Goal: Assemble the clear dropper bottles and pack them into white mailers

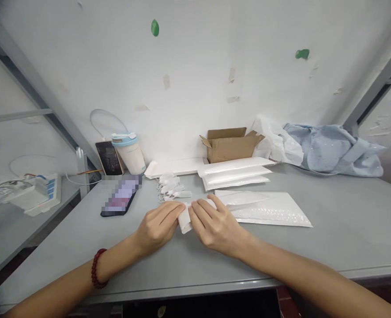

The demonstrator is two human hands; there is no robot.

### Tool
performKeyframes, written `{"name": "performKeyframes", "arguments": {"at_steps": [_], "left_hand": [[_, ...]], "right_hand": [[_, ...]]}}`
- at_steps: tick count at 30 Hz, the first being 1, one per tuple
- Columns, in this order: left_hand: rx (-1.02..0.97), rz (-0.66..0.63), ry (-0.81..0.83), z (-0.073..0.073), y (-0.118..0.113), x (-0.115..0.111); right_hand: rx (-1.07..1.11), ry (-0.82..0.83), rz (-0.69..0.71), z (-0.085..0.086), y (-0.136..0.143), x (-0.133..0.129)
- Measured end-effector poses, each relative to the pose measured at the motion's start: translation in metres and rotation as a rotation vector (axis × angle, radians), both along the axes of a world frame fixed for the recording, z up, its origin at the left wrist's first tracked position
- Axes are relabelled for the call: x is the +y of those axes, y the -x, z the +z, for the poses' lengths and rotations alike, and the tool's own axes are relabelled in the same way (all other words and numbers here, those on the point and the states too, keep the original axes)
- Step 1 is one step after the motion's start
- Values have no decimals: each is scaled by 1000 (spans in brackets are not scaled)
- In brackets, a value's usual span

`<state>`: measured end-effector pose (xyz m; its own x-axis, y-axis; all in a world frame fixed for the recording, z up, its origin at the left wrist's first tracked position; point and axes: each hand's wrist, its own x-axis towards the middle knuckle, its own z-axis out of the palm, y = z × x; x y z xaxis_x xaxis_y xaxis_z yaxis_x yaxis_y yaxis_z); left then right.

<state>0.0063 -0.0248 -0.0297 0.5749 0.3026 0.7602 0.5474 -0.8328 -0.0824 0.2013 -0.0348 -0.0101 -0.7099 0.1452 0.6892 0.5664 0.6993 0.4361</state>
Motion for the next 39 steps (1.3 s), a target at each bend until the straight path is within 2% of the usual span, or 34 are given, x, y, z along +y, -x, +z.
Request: {"name": "performKeyframes", "arguments": {"at_steps": [4, 9, 13, 16, 19, 22, 25, 27, 32, 39], "left_hand": [[-96, 11, 145, 2, 1, -3], [-276, -24, 326, 14, -8, -4], [-384, 21, 738, 24, -30, 3], [-529, -58, 1126, 28, -49, 15], [-654, -152, 1426, 25, -66, 27], [-695, -157, 1638, 18, -80, 34], [-676, -141, 1741, 14, -89, 37], [-597, -88, 1779, 13, -92, 36], [-293, 108, 1879, 16, -88, 37], [-486, -4, 2014, 13, -91, 47]], "right_hand": [[67, 17, -44, 7, -4, -1], [204, -57, -122, 14, -8, -2], [192, -20, -211, 20, -12, 4], [184, 60, -257, 21, -19, 17], [132, 192, -323, 21, -28, 33], [43, 400, -421, 22, -40, 43], [-66, 583, -602, 27, -48, 44], [-157, 691, -697, 33, -51, 42], [-279, 868, -767, 40, -50, 38], [-271, 870, -796, 37, -49, 38]]}}
